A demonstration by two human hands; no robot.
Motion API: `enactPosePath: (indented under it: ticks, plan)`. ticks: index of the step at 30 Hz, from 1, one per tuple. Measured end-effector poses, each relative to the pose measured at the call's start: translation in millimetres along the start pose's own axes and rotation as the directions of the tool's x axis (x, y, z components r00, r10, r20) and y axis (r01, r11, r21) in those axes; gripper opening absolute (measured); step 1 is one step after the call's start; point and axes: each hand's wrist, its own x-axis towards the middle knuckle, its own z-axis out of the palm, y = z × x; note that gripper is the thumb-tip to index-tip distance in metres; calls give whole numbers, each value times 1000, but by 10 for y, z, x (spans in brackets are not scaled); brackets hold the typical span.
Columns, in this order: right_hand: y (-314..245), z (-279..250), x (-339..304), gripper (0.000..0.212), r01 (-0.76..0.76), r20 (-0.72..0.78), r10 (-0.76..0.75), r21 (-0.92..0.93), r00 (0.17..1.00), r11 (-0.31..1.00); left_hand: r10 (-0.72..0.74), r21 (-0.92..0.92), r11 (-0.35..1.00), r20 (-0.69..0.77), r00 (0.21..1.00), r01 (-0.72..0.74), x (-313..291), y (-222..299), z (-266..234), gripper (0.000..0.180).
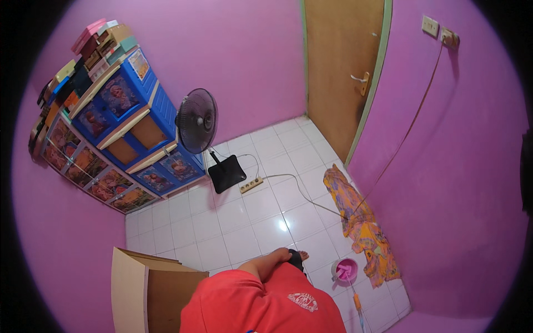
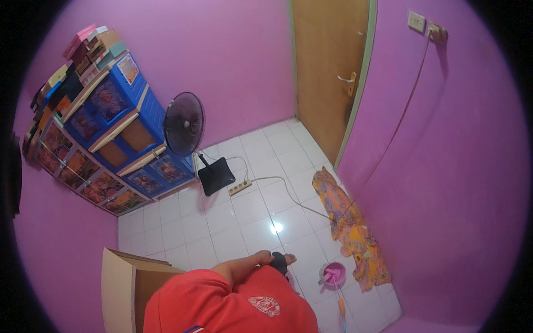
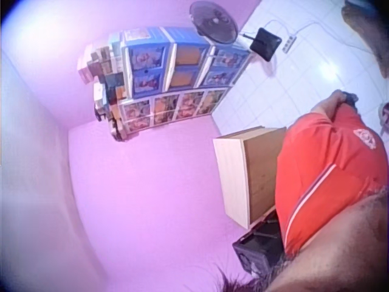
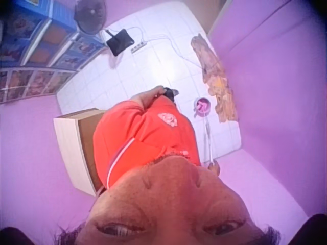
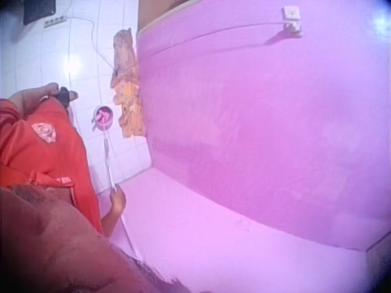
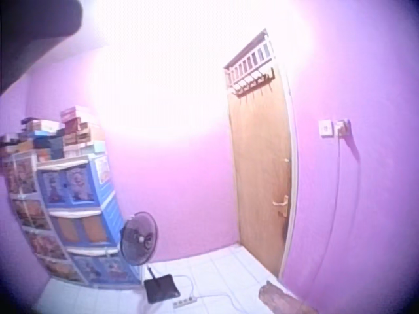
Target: The person paints the walls of a room pink using a roller attached to an extension pole. They repeatedly dip the roller into a bucket of paint and apply it to the wall surface in vertical strokes.
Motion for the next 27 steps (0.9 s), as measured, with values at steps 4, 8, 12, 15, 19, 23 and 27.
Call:
enactPosePath:
  ticks: [4, 8, 12, 15, 19, 23, 27]
  plan:
    - [266, 37, 375, 42, -72, 128, 64, 54, 990, 996, -8, -1, 1000, 32, 999, 8, -160, -76, 14, 51]
    - [428, 384, 440, 48, 81, -14, -84, -143, 996, 986, -67, -98, 992, 74, 995, 74, -180, -246, 84, 54]
    - [624, 341, 501, 47, 41, 38, -37, -122, 999, 992, -112, -146, 982, 85, 990, 123, -165, -422, 183, 50]
    - [759, 280, 446, 47, 57, 46, -52, -119, 998, 991, -124, -159, 978, 83, 989, 136, -176, -488, 232, 49]
    - [823, 178, 292, 47, 73, 42, -68, -111, 997, 991, -39, -72, 997, 44, 998, 42, -196, -444, 229, 48]
    - [711, 16, -31, 51, -66, 81, 69, -35, 994, 997, 92, 66, 994, 13, 996, -92, -131, -309, 166, 47]
    - [561, -131, -432, 41, -5, 23, 2, 126, 1000, 992, 145, 124, 981, 49, 988, -151, 25, -178, 123, 50]
